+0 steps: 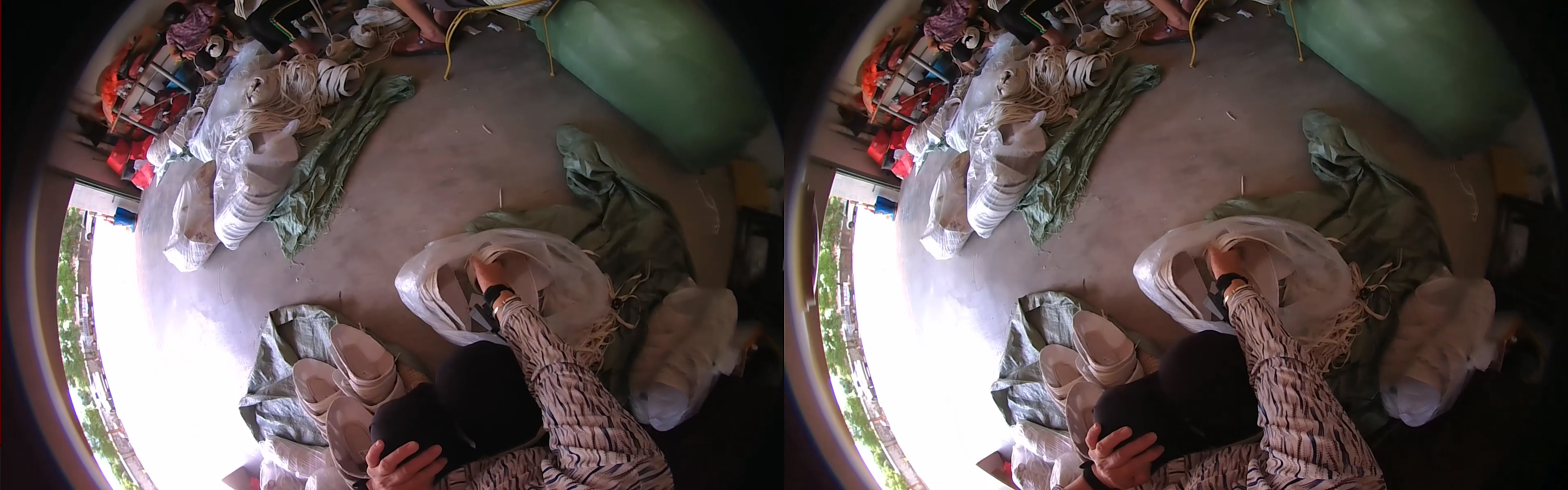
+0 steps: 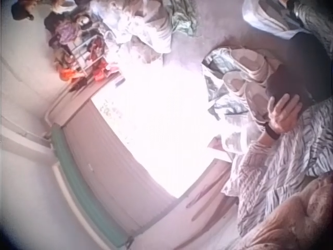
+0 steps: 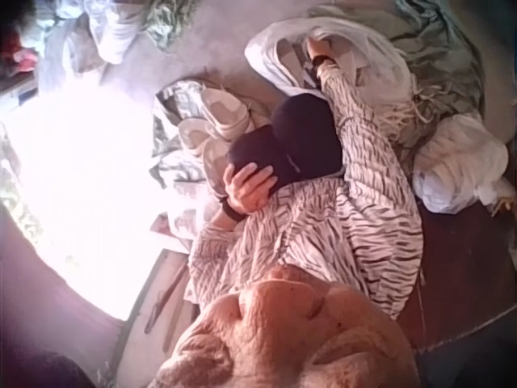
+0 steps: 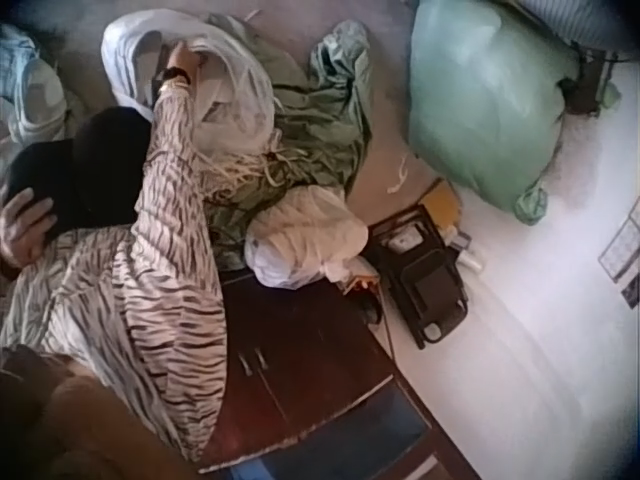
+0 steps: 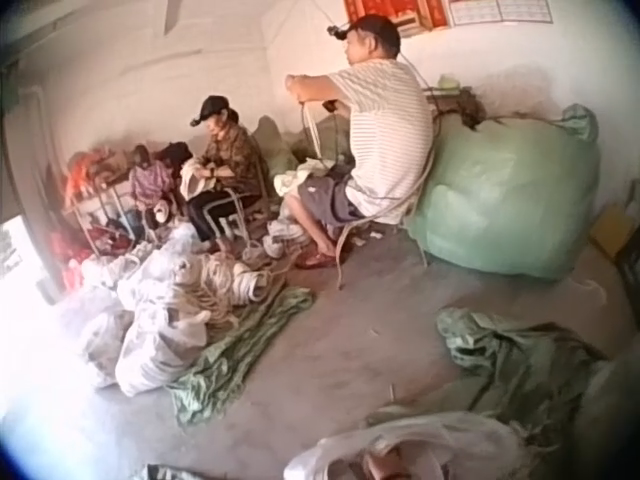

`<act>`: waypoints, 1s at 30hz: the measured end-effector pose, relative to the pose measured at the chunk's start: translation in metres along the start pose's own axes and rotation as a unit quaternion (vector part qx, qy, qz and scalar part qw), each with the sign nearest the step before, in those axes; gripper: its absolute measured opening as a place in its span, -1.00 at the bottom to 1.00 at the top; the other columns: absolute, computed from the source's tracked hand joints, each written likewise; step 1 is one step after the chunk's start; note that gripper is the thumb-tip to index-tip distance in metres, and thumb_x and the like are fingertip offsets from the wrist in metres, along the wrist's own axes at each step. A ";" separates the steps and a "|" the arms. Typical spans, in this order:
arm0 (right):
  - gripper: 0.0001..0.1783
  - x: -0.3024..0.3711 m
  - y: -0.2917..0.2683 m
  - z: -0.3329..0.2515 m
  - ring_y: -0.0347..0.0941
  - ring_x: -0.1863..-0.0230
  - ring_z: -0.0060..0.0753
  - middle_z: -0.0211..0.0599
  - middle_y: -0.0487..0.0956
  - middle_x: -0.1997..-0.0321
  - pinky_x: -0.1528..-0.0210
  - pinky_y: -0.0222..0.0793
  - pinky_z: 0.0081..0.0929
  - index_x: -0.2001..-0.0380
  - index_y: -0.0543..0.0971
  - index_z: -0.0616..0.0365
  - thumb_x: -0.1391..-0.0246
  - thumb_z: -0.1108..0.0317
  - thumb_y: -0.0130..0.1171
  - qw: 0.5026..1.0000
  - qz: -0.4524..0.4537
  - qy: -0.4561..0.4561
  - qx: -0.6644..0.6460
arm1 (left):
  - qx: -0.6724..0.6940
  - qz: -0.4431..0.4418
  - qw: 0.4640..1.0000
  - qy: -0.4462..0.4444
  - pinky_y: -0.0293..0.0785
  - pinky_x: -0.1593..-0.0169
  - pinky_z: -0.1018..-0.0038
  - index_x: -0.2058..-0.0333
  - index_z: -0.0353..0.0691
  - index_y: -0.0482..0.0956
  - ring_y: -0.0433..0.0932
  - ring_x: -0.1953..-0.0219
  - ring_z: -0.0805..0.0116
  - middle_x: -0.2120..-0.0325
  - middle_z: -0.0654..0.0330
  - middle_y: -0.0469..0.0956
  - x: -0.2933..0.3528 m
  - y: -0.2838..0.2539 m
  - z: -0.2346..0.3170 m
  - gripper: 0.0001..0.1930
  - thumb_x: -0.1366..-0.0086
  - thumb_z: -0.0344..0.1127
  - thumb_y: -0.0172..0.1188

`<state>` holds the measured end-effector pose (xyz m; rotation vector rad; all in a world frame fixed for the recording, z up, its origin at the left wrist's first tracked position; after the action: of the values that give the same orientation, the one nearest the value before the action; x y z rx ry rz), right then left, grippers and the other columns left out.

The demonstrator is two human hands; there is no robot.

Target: Thread and assemble shoelaces into white athletic sneakers.

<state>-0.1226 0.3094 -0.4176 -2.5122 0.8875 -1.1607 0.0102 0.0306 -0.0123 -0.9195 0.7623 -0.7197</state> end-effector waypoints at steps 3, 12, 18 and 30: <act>-0.41 -0.009 -0.014 -0.013 0.48 0.15 0.11 0.20 0.56 0.29 0.11 0.34 -0.21 0.32 0.54 0.45 0.12 0.00 0.18 0.998 0.032 -0.046 -0.035 | 0.006 -0.003 1.000 0.009 -0.04 -0.25 0.09 0.25 0.04 0.64 0.36 -0.07 0.25 0.09 0.35 0.53 -0.004 0.000 0.001 -0.74 -0.06 -0.28 0.06; -0.49 0.122 -0.110 -0.043 0.43 0.07 -0.39 -0.32 0.49 0.04 -0.01 0.34 -0.41 0.00 0.42 0.31 0.03 0.33 0.23 0.891 -0.340 -0.069 -0.291 | 0.024 -0.027 0.999 -0.020 -0.11 -0.28 0.19 0.34 0.10 0.65 0.29 -0.13 0.37 0.07 0.45 0.50 -0.005 0.018 -0.004 -0.75 0.08 -0.32 0.19; -0.44 0.263 -0.242 -0.169 0.37 -0.06 -0.31 -0.19 0.44 -0.06 -0.09 0.32 -0.25 -0.08 0.33 0.28 -0.12 0.13 0.10 0.782 -0.365 -0.297 -0.408 | 0.128 -0.013 0.991 0.021 -0.06 -0.27 0.12 0.22 0.01 0.60 0.30 -0.13 0.30 0.06 0.36 0.49 -0.021 0.024 0.004 -0.67 0.05 -0.31 0.22; -0.48 0.437 -0.169 -0.158 0.26 -0.17 -0.41 -0.05 0.32 -0.13 -0.21 0.20 -0.42 -0.15 0.24 0.25 -0.22 0.16 -0.08 0.674 -0.550 -0.307 -0.386 | 0.708 -0.048 0.671 -0.215 0.18 -0.17 0.44 -0.16 -0.35 0.22 0.33 -0.10 0.30 -0.05 0.12 0.38 0.026 -0.003 0.005 -0.32 -0.26 0.09 0.03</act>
<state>0.0497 0.1806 0.0273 -3.8568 -0.6387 0.2050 0.0279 0.0103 -0.0139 0.3560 -0.3850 -0.8699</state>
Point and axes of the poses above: each hand's wrist, its own x-axis away from the middle knuckle, its own y-axis out of the palm, z = x × y, the point moved 10 cm from there along -x, towards the middle knuckle
